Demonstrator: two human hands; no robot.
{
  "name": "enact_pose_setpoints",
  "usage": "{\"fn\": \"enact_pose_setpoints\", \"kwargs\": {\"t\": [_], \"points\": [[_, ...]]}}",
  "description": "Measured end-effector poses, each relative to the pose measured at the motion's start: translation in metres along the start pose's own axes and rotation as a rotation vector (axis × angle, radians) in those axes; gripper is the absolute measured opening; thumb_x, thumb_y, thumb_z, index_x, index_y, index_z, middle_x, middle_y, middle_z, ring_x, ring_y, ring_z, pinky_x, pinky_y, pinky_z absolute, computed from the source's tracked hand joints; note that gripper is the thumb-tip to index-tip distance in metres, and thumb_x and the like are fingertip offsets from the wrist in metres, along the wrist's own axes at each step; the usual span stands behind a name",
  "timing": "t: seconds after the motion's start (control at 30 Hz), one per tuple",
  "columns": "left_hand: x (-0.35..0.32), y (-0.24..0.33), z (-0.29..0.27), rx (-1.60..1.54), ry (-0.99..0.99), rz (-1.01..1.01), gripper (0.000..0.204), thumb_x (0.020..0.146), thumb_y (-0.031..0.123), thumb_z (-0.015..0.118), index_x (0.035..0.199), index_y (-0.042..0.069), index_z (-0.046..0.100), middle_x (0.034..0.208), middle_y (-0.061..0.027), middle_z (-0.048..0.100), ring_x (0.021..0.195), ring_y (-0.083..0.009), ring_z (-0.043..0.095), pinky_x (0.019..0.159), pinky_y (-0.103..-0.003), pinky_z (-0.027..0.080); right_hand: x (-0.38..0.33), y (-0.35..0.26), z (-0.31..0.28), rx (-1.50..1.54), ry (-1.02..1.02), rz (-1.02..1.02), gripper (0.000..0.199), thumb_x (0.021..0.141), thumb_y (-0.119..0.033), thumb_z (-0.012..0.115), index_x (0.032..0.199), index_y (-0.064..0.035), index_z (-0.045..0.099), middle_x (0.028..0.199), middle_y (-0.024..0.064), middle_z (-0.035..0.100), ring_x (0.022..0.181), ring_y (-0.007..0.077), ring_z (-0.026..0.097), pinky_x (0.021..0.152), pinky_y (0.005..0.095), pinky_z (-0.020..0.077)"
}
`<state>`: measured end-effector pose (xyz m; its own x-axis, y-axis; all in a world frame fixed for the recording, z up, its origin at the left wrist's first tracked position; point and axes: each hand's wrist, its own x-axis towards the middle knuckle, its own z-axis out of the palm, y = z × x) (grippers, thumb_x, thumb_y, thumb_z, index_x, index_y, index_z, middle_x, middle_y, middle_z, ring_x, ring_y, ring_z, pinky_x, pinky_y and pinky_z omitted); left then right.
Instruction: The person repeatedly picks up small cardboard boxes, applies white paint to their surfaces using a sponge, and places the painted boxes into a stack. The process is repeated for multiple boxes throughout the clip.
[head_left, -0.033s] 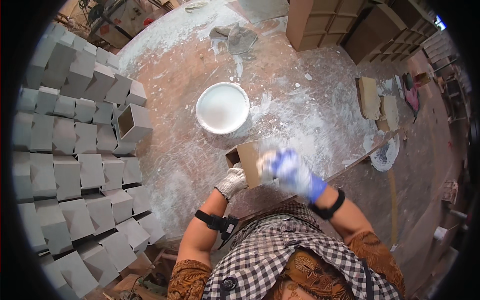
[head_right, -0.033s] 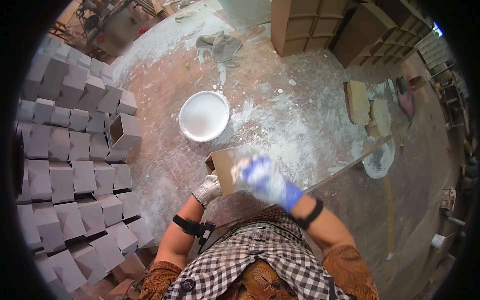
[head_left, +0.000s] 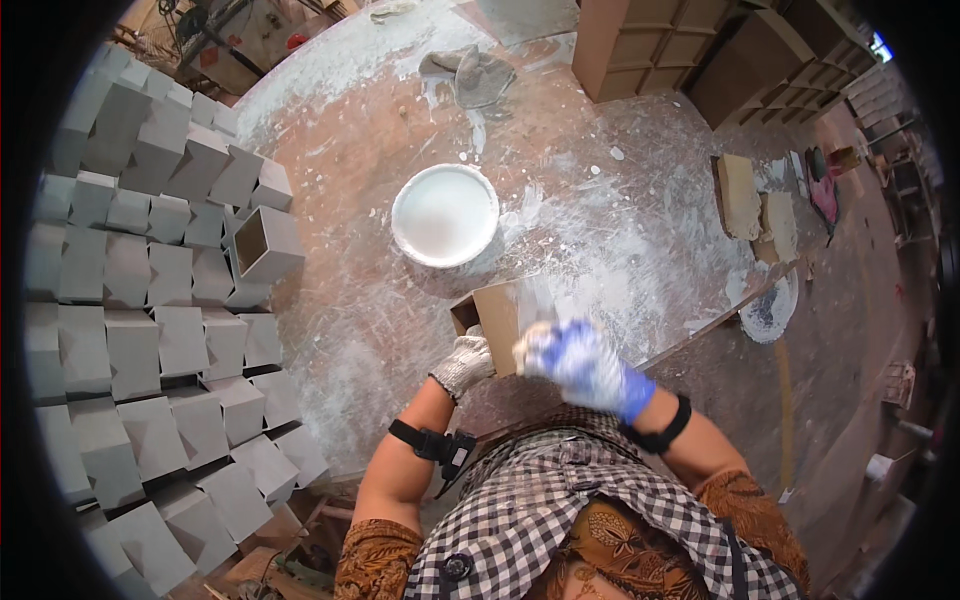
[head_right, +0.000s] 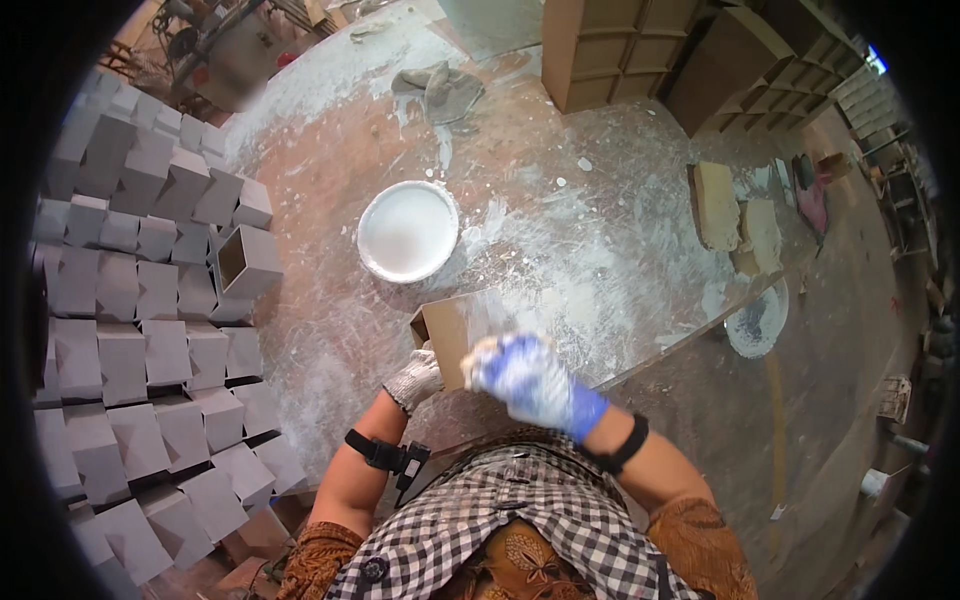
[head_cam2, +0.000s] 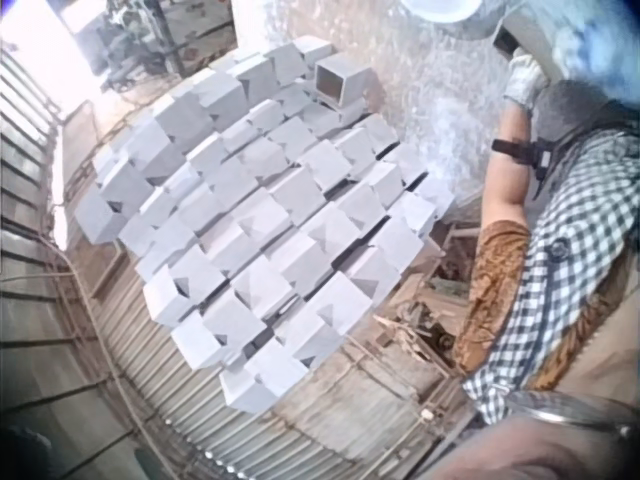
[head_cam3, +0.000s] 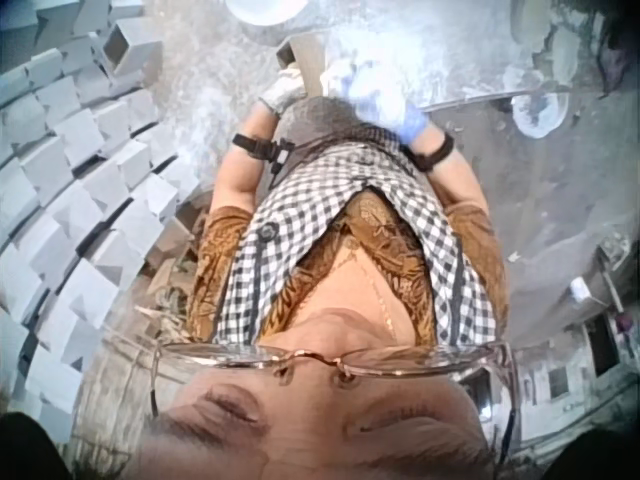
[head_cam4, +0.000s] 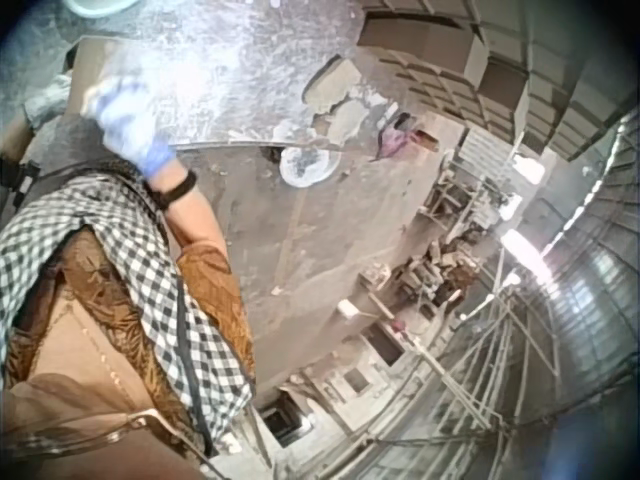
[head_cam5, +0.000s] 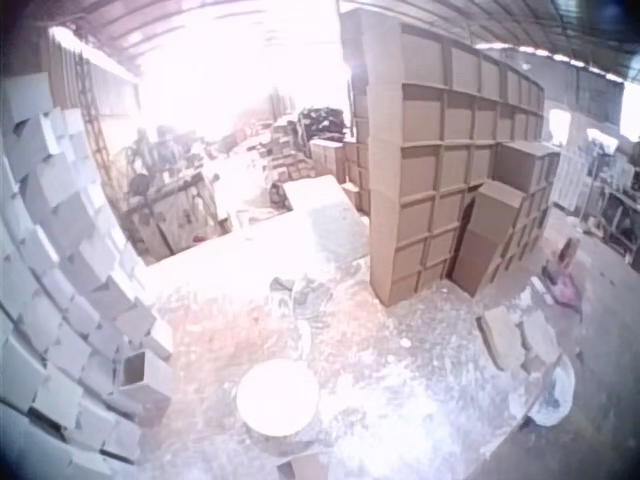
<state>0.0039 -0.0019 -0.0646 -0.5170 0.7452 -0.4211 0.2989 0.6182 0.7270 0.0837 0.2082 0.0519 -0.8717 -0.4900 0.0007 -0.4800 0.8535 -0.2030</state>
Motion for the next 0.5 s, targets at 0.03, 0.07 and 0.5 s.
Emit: {"fn": "enact_pose_setpoints", "kwargs": {"t": [0.03, 0.07, 0.5], "points": [[0.0, 0.003, -0.003, 0.021, -0.017, 0.004, 0.033, 0.084, 0.035, 0.057, 0.103, 0.01, 0.064, 0.094, -0.0147, 0.066, 0.087, -0.0289, 0.063, 0.07, -0.039, 0.051, -0.009, -0.007, -0.014, 0.15, 0.066, -0.088, 0.055, 0.059, -0.015, 0.063, 0.111, -0.029, 0.056, 0.117, -0.0072, 0.051, 0.11, 0.0152, 0.046, 0.088, 0.0366, 0.0369], [0.003, 0.006, -0.008, 0.195, -0.021, 0.083, 0.034, 0.084, 0.036, 0.056, 0.105, 0.01, 0.064, 0.095, -0.0141, 0.066, 0.088, -0.0282, 0.063, 0.072, -0.038, 0.051, -0.002, -0.005, -0.018, 0.099, 0.046, -0.067, 0.05, 0.06, -0.013, 0.063, 0.107, -0.0276, 0.058, 0.112, -0.0059, 0.052, 0.106, 0.0157, 0.047, 0.086, 0.0371, 0.0385], [0.013, 0.013, -0.012, 0.195, -0.179, -0.093, 0.043, 0.075, 0.037, 0.066, 0.11, 0.012, 0.063, 0.1, -0.0127, 0.065, 0.096, -0.0253, 0.062, 0.081, -0.036, 0.049, 0.022, -0.001, -0.031, 0.086, -0.009, -0.081, 0.05, 0.067, -0.019, 0.062, 0.114, -0.0298, 0.053, 0.116, 0.001, 0.05, 0.114, 0.017, 0.045, 0.099, 0.0388, 0.0327]]}}
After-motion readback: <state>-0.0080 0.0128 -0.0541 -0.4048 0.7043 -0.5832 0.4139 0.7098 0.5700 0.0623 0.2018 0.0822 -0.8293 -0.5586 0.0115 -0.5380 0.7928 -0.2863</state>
